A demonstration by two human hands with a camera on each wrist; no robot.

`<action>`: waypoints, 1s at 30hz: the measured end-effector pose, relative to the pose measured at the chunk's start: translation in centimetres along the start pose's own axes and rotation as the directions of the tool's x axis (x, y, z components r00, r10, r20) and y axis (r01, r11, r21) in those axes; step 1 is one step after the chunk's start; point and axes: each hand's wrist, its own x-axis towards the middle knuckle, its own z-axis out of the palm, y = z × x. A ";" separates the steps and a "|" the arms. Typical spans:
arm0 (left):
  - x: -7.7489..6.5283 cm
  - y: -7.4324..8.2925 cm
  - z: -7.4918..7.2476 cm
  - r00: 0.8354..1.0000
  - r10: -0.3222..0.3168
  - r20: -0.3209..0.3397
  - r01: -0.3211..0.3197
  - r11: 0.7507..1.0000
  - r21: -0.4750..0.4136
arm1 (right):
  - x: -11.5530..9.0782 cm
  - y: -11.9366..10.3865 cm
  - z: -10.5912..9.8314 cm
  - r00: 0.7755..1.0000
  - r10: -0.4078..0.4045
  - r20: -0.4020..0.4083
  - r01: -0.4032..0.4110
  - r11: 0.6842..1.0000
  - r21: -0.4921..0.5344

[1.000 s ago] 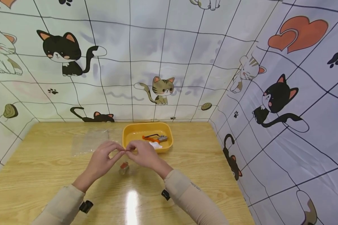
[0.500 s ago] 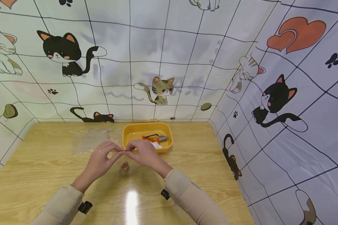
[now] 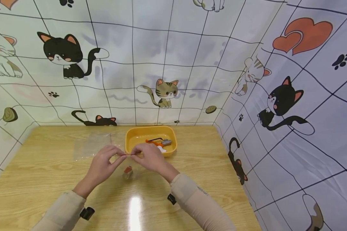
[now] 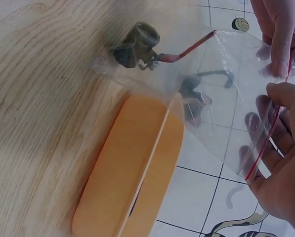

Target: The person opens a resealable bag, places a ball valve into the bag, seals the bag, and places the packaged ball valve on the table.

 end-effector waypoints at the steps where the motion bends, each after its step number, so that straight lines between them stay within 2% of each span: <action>1: 0.0 0.0 0.0 1.000 -0.001 0.000 0.001 1.000 -0.001 | 0.0 0.0 0.0 1.000 -0.006 -0.005 0.006 1.000 -0.006; 8: 0.0 -0.1 0.0 1.000 0.003 -0.010 -0.003 1.000 -0.007 | 0.0 0.1 0.2 0.998 -0.051 -0.037 0.050 0.998 -0.023; 15: 0.0 -0.3 0.1 1.000 -0.001 -0.016 0.001 1.000 -0.006 | 0.1 0.3 -0.1 1.000 -0.008 0.013 0.008 1.000 -0.021; 18: 0.1 -0.2 -0.1 1.000 0.004 -0.026 -0.004 1.000 -0.006 | 0.1 0.4 0.0 1.000 0.002 0.010 -0.002 0.999 -0.034; 25: 0.1 -0.3 -0.1 1.000 0.003 -0.030 -0.004 1.000 -0.006 | 0.0 0.3 0.1 0.997 -0.064 -0.037 0.060 0.993 -0.106; 30: 0.0 -0.3 -0.1 1.000 0.002 -0.031 -0.003 1.000 -0.010 | 0.0 0.6 0.0 0.999 -0.049 -0.003 0.049 0.996 -0.076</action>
